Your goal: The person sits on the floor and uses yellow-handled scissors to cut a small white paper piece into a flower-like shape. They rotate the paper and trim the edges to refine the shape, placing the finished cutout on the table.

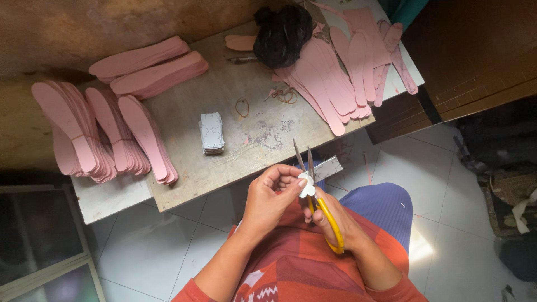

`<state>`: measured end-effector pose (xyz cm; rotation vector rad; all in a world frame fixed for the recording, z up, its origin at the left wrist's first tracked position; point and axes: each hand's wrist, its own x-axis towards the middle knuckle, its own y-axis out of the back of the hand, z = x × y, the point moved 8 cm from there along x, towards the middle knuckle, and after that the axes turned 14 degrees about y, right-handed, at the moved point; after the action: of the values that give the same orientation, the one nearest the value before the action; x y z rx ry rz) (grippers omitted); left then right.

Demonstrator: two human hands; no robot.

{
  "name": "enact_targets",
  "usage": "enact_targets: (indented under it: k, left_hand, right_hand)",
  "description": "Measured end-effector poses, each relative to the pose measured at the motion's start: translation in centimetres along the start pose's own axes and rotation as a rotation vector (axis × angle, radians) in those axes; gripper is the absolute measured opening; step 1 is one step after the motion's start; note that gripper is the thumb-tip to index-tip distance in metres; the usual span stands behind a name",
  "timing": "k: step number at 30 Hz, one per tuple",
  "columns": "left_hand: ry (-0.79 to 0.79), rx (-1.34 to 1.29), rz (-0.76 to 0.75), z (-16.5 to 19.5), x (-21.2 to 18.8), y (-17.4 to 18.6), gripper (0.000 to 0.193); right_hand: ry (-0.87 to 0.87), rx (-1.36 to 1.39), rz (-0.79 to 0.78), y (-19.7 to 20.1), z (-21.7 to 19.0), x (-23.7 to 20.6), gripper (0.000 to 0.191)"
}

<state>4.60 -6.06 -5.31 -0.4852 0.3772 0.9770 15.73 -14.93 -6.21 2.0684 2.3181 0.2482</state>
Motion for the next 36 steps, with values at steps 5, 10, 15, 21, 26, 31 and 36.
enact_targets:
  k: [5,10,15,21,26,31,36]
  left_hand:
    - [-0.024,0.114,0.053,0.8,-0.4,0.4,0.021]
    - [-0.074,0.224,0.099,1.7,-0.8,0.7,0.022]
    - [-0.07,0.245,0.113,2.2,-1.0,1.0,0.022]
    - [-0.084,0.244,0.112,2.5,-1.2,1.2,0.022]
    - [-0.086,0.251,0.148,2.5,-1.0,1.7,0.021]
    - [-0.165,0.25,0.216,2.5,-0.6,2.7,0.02]
    - [-0.196,-0.201,0.114,2.1,0.9,2.3,0.038]
  right_hand:
    - [-0.025,0.026,0.005,0.0,-0.2,0.1,0.094]
    - [-0.001,0.022,-0.001,0.1,-0.8,0.1,0.085]
    - [-0.042,0.062,-0.001,-0.1,-0.4,-0.1,0.083]
    - [-0.046,0.074,-0.002,-0.1,-0.5,0.0,0.085]
    - [-0.066,0.093,-0.002,-0.1,-0.3,0.1,0.08]
    - [-0.058,0.1,-0.036,-0.2,0.1,1.3,0.078]
    - [-0.022,0.117,-0.031,-0.6,-0.2,3.9,0.08]
